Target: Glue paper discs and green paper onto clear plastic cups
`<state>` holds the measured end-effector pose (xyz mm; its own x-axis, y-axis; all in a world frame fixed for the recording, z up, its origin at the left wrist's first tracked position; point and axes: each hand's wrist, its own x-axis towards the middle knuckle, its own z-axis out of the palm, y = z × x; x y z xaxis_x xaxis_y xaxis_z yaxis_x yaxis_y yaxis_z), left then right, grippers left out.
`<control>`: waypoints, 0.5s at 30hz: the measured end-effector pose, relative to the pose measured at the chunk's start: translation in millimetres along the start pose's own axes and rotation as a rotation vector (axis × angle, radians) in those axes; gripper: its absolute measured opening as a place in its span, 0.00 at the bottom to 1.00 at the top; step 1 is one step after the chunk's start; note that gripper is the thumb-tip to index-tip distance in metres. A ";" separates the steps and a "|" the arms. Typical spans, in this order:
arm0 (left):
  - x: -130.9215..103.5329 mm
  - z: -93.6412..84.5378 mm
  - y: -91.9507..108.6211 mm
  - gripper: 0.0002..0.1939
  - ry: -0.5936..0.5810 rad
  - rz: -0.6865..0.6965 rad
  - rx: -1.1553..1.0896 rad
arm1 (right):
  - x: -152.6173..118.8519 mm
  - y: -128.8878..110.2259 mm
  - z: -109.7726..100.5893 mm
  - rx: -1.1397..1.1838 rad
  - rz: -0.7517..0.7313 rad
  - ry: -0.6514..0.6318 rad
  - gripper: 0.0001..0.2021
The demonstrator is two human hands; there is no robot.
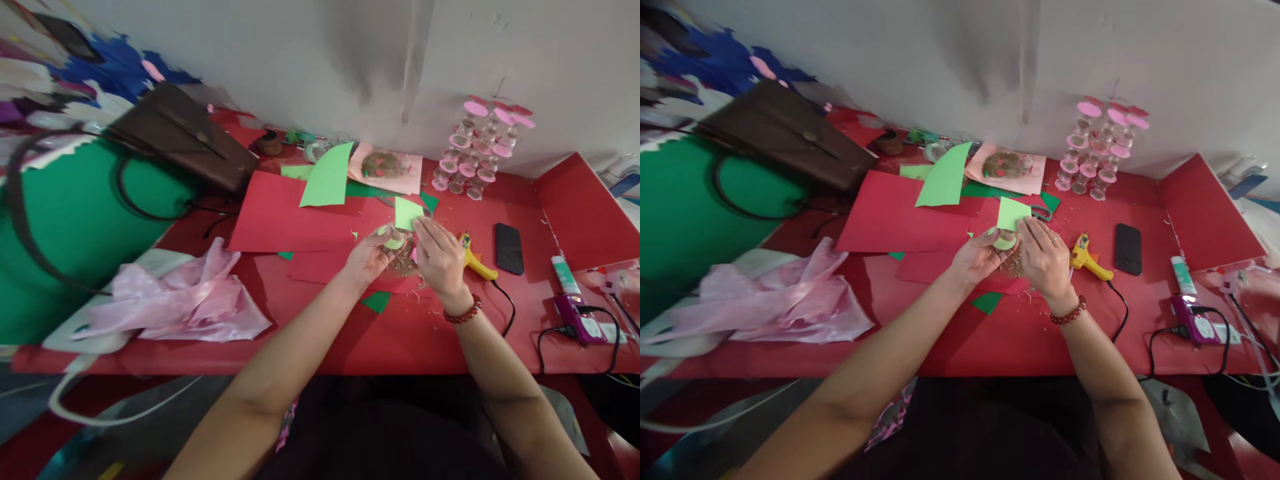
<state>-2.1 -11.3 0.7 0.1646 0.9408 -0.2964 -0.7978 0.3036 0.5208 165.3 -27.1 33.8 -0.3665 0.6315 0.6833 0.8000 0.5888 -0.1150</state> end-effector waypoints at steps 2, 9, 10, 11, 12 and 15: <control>-1.0 1.3 1.2 0.09 0.017 -0.005 -0.006 | -0.5 -0.9 -0.5 -0.008 -0.010 0.008 0.20; -4.4 4.0 3.3 0.06 0.027 -0.008 -0.032 | -3.9 -2.5 1.1 0.027 0.025 -0.003 0.21; -4.4 3.7 3.3 0.06 0.028 -0.007 -0.031 | -3.8 -3.0 1.1 0.049 0.019 0.004 0.21; -4.5 3.5 3.3 0.06 0.030 -0.008 -0.030 | -3.5 -3.4 0.8 0.080 0.007 0.017 0.21; -4.6 3.5 3.6 0.06 0.030 -0.012 -0.029 | -2.9 -3.7 0.1 0.116 -0.007 0.036 0.22; -5.4 5.2 4.7 0.05 0.025 -0.029 -0.028 | 0.5 -2.8 -3.7 0.217 -0.026 0.055 0.23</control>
<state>-3.7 -14.2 8.9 0.1738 0.9275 -0.3308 -0.8088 0.3261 0.4894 164.7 -30.3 37.0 -0.3543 0.5899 0.7256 0.6678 0.7028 -0.2452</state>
